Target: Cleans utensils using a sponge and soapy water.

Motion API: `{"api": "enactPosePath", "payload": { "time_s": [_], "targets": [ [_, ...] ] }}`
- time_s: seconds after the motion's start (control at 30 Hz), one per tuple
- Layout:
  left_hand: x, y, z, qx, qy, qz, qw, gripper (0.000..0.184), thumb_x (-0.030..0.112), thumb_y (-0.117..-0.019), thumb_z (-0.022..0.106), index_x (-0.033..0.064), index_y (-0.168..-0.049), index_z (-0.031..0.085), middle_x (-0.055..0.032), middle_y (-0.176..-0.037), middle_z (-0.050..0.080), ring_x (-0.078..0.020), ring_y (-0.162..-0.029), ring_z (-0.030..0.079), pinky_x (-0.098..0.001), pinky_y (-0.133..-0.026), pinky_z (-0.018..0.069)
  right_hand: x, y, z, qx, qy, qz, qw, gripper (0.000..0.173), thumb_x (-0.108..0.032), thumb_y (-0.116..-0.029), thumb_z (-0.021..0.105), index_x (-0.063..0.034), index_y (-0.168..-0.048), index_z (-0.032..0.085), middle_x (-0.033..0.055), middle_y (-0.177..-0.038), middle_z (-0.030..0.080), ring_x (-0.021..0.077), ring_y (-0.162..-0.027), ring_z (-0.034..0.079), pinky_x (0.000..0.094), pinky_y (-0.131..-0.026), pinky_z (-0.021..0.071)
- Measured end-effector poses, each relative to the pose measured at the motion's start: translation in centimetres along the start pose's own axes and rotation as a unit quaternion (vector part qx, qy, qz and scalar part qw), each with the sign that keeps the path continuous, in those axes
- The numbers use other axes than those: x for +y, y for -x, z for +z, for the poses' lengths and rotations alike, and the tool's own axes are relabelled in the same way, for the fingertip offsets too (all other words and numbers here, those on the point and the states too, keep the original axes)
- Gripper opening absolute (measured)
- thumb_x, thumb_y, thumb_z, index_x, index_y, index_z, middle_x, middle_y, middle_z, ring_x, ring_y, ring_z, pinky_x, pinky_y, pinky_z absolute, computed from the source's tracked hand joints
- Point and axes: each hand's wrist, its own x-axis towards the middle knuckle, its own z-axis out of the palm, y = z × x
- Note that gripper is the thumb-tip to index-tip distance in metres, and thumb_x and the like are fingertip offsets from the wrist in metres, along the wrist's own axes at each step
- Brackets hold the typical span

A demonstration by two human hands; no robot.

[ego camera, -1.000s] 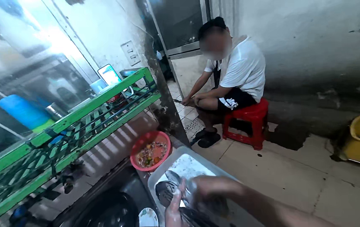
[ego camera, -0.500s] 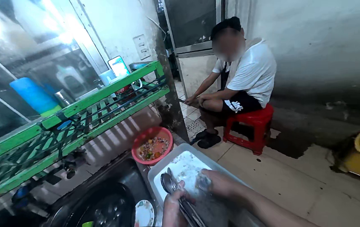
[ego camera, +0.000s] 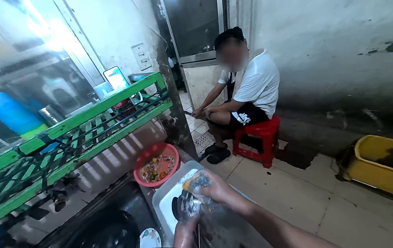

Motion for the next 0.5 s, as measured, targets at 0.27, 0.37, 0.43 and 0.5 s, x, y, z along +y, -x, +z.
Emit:
{"api": "enactPosePath", "payload": {
  "time_s": [0.27, 0.37, 0.43, 0.5],
  "targets": [
    [-0.2, -0.1, 0.0, 0.072, 0.005, 0.052, 0.996, 0.016, 0.005, -0.1025, 0.056, -0.0004, -0.088, 0.06, -0.002, -0.056, 0.058, -0.0104, -0.047, 0.057, -0.0251, -0.051, 0.0529, 2.1, 0.5, 1.4, -0.06, -0.033, 0.027, 0.997, 0.06, -0.023, -0.0933, 0.074, -0.0011, -0.144, 0.05, 0.0211, -0.125, 0.066, 0.0289, -0.114, 0.066, 0.0477, -0.101, 0.0533],
    [-0.8, -0.4, 0.0, 0.057, -0.014, 0.051, 0.997, 0.015, 0.003, -0.1007, 0.057, 0.0007, -0.086, 0.057, -0.0011, -0.055, 0.054, -0.0088, -0.045, 0.052, -0.0237, -0.048, 0.0486, 2.4, -1.5, 1.6, -0.066, 0.162, -0.002, 0.985, 0.055, -0.028, -0.0971, 0.07, -0.0059, -0.145, 0.053, 0.0248, -0.13, 0.064, 0.0382, -0.122, 0.063, 0.0573, -0.106, 0.0477],
    [-0.5, -0.3, 0.3, 0.073, -0.015, 0.049, 0.996, 0.013, 0.003, -0.1015, 0.057, -0.0003, -0.089, 0.057, -0.0017, -0.054, 0.053, -0.0091, -0.044, 0.052, -0.0236, -0.047, 0.0481, 2.1, -2.0, 1.8, -0.039, 0.202, -0.01, 0.979, 0.054, -0.032, -0.0994, 0.067, -0.0085, -0.146, 0.052, 0.0227, -0.133, 0.064, 0.0373, -0.125, 0.061, 0.057, -0.108, 0.0461],
    [-0.3, -0.3, 0.3, 0.093, -0.009, 0.054, 0.994, 0.012, 0.003, -0.1016, 0.056, -0.0003, -0.09, 0.056, -0.0016, -0.054, 0.053, -0.0091, -0.044, 0.052, -0.0238, -0.048, 0.0485, 2.3, -1.6, 2.9, -0.037, 0.18, -0.009, 0.983, 0.057, -0.033, -0.0993, 0.067, -0.0087, -0.148, 0.05, 0.0228, -0.132, 0.064, 0.0373, -0.125, 0.062, 0.0571, -0.107, 0.0469]
  ]
}}
